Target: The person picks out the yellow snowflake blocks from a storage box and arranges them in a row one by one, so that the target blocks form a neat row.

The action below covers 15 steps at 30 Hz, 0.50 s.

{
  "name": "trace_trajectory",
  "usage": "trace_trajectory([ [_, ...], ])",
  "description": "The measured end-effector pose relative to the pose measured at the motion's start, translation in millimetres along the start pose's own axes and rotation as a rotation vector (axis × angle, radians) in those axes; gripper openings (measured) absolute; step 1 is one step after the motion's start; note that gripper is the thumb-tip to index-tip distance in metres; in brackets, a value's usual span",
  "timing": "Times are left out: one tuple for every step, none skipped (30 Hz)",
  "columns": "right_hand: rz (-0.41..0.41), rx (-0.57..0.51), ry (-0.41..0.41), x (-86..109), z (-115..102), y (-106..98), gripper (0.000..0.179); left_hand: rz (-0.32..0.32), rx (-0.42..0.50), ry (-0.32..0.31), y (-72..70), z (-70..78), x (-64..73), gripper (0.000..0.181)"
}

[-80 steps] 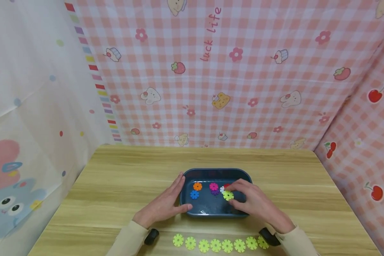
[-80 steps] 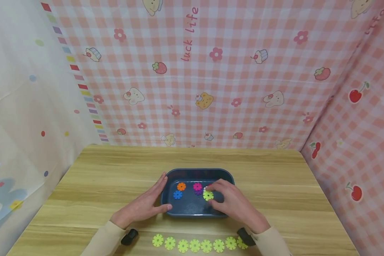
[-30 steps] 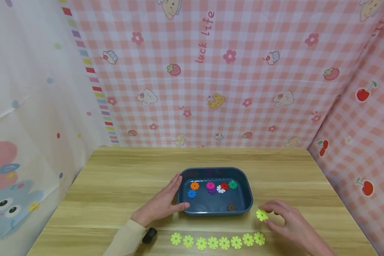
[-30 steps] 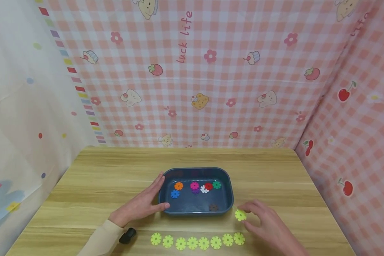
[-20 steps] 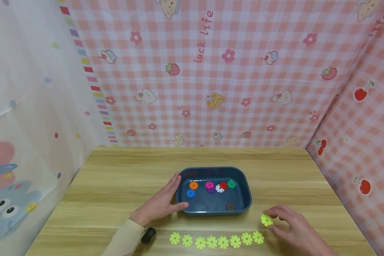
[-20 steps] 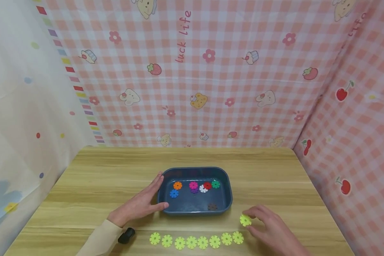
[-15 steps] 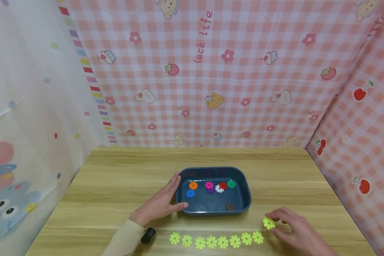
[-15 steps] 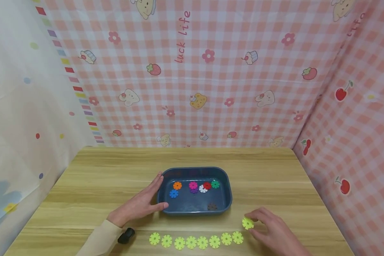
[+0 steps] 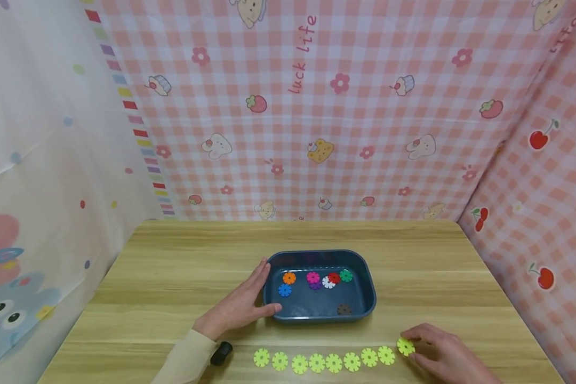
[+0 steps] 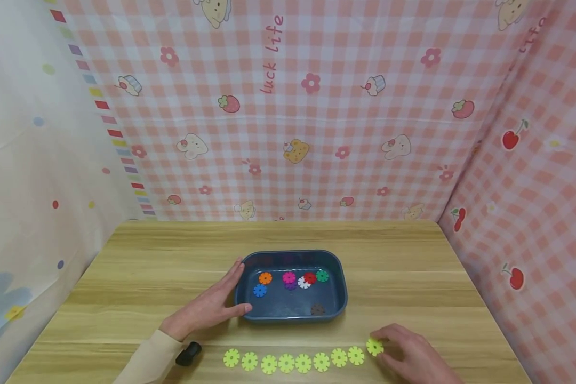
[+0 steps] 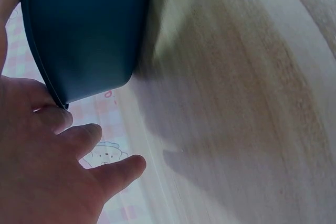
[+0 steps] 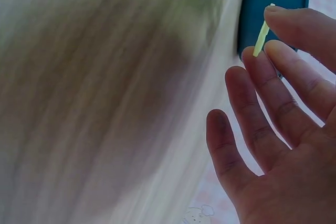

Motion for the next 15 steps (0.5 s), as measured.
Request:
trace_trajectory([
  [-0.017, -0.013, 0.021, -0.7, 1.2, 0.3, 0.035, -0.001, 0.001, -0.001, -0.1, 0.1, 0.1, 0.100],
  [-0.028, -0.017, 0.035, -1.4, 2.3, 0.6, 0.035, -0.001, 0.001, -0.001, -0.2, 0.3, 0.1, 0.100],
  [-0.042, -0.025, 0.052, -1.9, 3.5, 1.2, 0.036, -0.001, 0.002, -0.003, -0.2, 0.4, 0.2, 0.100],
  [-0.054, -0.038, 0.066, -2.4, 4.8, 1.7, 0.037, -0.002, 0.001, -0.004, -0.2, 0.4, 0.2, 0.100],
  [-0.062, -0.040, 0.074, -2.9, 5.7, 2.3, 0.037, -0.002, 0.001, -0.004, -0.2, 0.5, 0.2, 0.100],
  [-0.070, -0.045, 0.076, -3.0, 6.7, 2.7, 0.037, -0.003, -0.001, -0.006, -0.2, 0.6, 0.3, 0.100],
  [-0.075, -0.046, 0.077, -3.2, 7.5, 3.2, 0.037, -0.003, -0.003, -0.007, -0.2, 0.7, 0.5, 0.100],
  [-0.075, -0.036, 0.070, -3.3, 8.2, 3.6, 0.036, -0.003, -0.005, -0.008, -0.3, 0.9, 0.5, 0.100],
  [-0.077, -0.031, 0.068, -3.4, 8.9, 4.0, 0.036, -0.001, -0.008, -0.006, -0.4, 1.1, 0.7, 0.100],
  [-0.074, -0.019, 0.059, -3.5, 9.3, 4.1, 0.036, -0.001, -0.012, -0.008, -0.5, 1.3, 0.9, 0.100],
  [-0.070, -0.002, 0.053, -3.5, 9.7, 4.2, 0.035, -0.002, -0.016, -0.009, -0.7, 1.5, 1.0, 0.100],
  [-0.068, 0.008, 0.049, -3.6, 10.1, 4.4, 0.035, -0.004, -0.021, -0.012, -0.7, 1.4, 1.3, 0.100],
  [-0.064, 0.020, 0.052, -4.0, 10.5, 4.6, 0.035, -0.003, -0.024, -0.013, -0.8, 1.2, 1.4, 0.100],
  [-0.063, 0.028, 0.058, -4.4, 10.9, 4.8, 0.036, -0.003, -0.027, -0.013, -0.9, 1.2, 1.5, 0.100],
  [-0.058, 0.039, 0.057, -4.6, 11.0, 4.9, 0.036, -0.003, -0.030, -0.013, -1.1, 1.1, 1.7, 0.100],
])
Point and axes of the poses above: each hand's wrist, its own x-axis away from the middle knuckle, its own y-axis out of the palm, z = x × y, the point moved 3 cm from there along -x, towards the middle knuckle, and after that the axes turned 7 degrees about y, right-handed, at the moved point
